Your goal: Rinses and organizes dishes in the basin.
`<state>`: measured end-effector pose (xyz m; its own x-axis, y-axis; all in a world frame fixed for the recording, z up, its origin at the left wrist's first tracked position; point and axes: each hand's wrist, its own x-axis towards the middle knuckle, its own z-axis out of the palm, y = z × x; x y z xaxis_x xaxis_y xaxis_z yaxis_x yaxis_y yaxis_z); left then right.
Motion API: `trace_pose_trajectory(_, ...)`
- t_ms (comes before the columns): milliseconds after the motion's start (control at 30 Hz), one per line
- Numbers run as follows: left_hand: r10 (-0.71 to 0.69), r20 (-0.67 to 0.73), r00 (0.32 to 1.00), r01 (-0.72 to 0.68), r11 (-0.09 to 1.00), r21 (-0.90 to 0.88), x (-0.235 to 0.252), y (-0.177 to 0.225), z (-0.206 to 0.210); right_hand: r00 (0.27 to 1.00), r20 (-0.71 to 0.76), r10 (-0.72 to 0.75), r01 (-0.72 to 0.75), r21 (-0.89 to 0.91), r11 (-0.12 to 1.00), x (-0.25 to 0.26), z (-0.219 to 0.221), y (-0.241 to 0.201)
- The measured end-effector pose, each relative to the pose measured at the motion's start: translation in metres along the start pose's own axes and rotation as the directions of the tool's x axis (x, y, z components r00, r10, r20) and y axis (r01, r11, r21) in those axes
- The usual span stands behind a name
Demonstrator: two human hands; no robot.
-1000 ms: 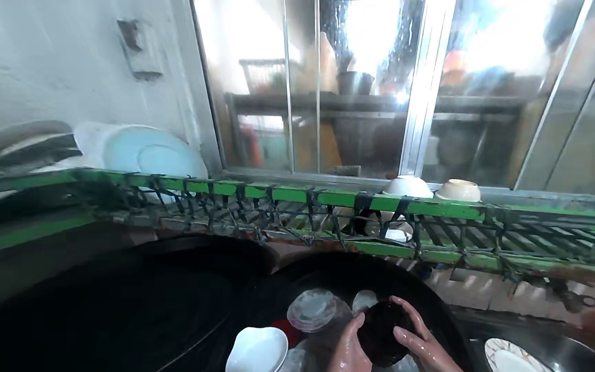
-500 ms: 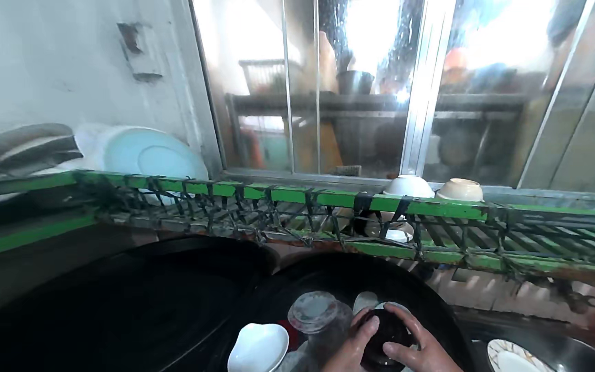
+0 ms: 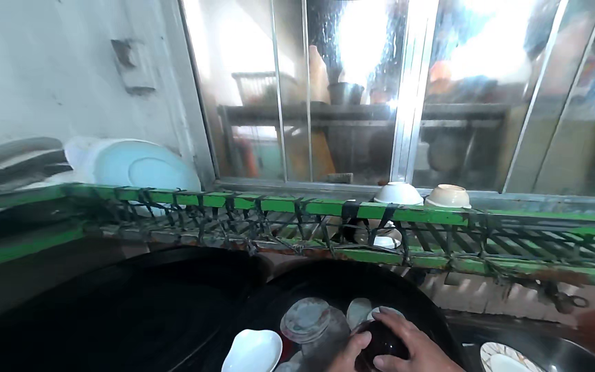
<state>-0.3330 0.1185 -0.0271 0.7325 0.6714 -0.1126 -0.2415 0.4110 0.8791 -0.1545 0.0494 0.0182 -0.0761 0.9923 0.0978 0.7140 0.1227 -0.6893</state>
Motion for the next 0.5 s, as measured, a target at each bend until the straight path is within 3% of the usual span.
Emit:
trace_pose_trajectory(167, -0.011, 0.061, 0.998, 0.014, 0.999, -0.042, -0.003, -0.005, 0.001, 0.993, 0.096, 0.07, -0.053, -0.166, 0.985, 0.001, -0.011, -0.027)
trace_pose_trajectory(267, 0.017, -0.013, 1.0, -0.02, 0.98, -0.197, -0.006, -0.001, 0.006, 0.991, 0.133, 0.033, -0.003, -0.224, 0.975, 0.003, -0.015, -0.036)
trace_pose_trajectory(367, 0.063, -0.097, 0.993, -0.092, 0.939, -0.332, -0.004, 0.0, 0.006, 0.994, 0.092, -0.051, 0.06, -0.091, 0.994, 0.005, -0.013, -0.026)
trace_pose_trajectory(500, 0.105, -0.064, 0.992, -0.122, 0.912, -0.391, 0.0, -0.003, -0.002, 0.985, -0.075, -0.155, 0.166, 0.165, 0.972, -0.004, -0.007, -0.012)
